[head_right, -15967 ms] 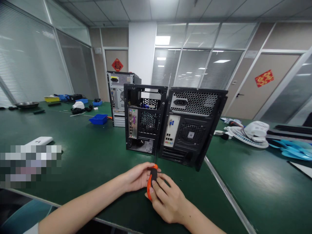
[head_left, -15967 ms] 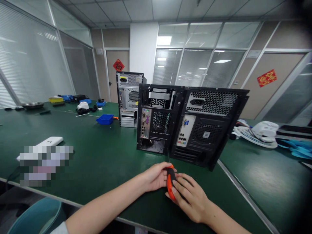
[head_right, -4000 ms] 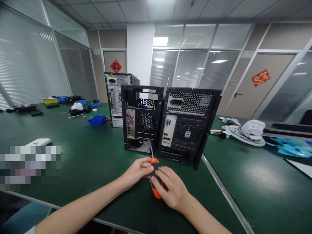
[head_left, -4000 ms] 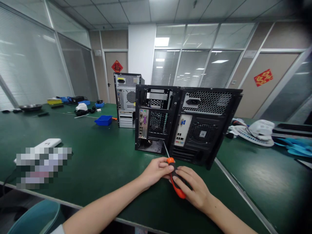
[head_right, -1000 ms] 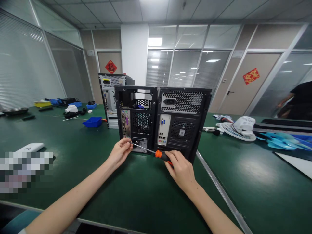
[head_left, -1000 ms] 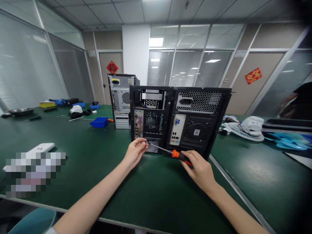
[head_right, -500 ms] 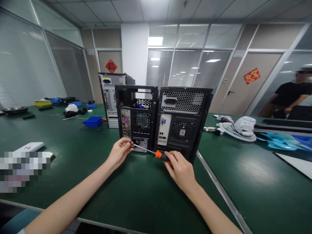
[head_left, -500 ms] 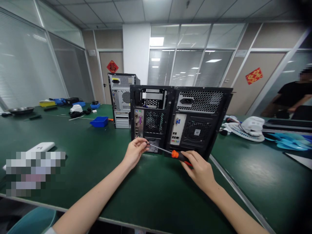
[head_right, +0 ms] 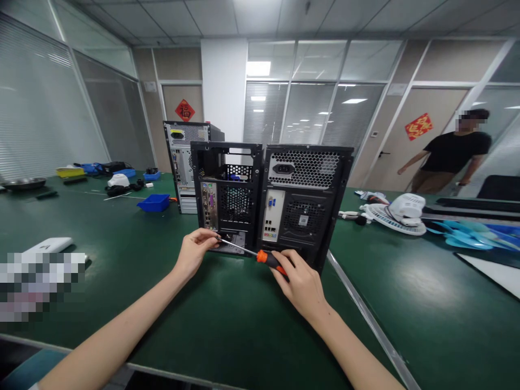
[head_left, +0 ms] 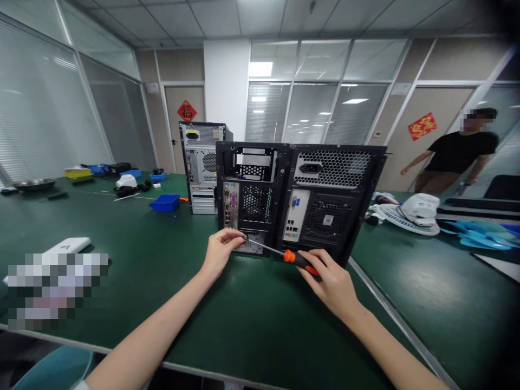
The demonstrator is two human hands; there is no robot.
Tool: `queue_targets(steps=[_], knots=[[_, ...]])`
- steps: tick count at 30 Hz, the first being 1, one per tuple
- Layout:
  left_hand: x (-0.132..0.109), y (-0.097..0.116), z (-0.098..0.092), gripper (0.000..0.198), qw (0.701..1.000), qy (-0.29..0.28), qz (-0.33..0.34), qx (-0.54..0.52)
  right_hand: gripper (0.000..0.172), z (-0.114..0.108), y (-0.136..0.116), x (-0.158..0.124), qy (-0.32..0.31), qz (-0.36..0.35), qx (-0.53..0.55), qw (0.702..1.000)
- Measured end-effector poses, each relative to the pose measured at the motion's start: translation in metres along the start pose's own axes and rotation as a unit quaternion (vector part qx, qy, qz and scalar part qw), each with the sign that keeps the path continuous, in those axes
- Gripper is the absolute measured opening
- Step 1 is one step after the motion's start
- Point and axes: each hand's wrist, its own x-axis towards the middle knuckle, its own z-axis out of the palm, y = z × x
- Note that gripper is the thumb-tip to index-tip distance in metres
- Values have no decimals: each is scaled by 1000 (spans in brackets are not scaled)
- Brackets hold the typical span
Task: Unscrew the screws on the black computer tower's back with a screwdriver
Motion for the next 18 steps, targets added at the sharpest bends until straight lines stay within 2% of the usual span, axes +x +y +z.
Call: queue_targets(steps=[7, 15, 18], knots=[[-1, 9, 0, 15, 997, 8, 27, 74, 32, -2, 2, 1, 27, 4, -2, 1000], [0, 3, -1, 25, 999, 3, -11, 51, 23, -7, 1, 4, 93, -21, 89, 991], [0, 3, -1, 28, 999, 11, -22, 22, 23, -6, 1, 6, 73, 6, 127, 989]])
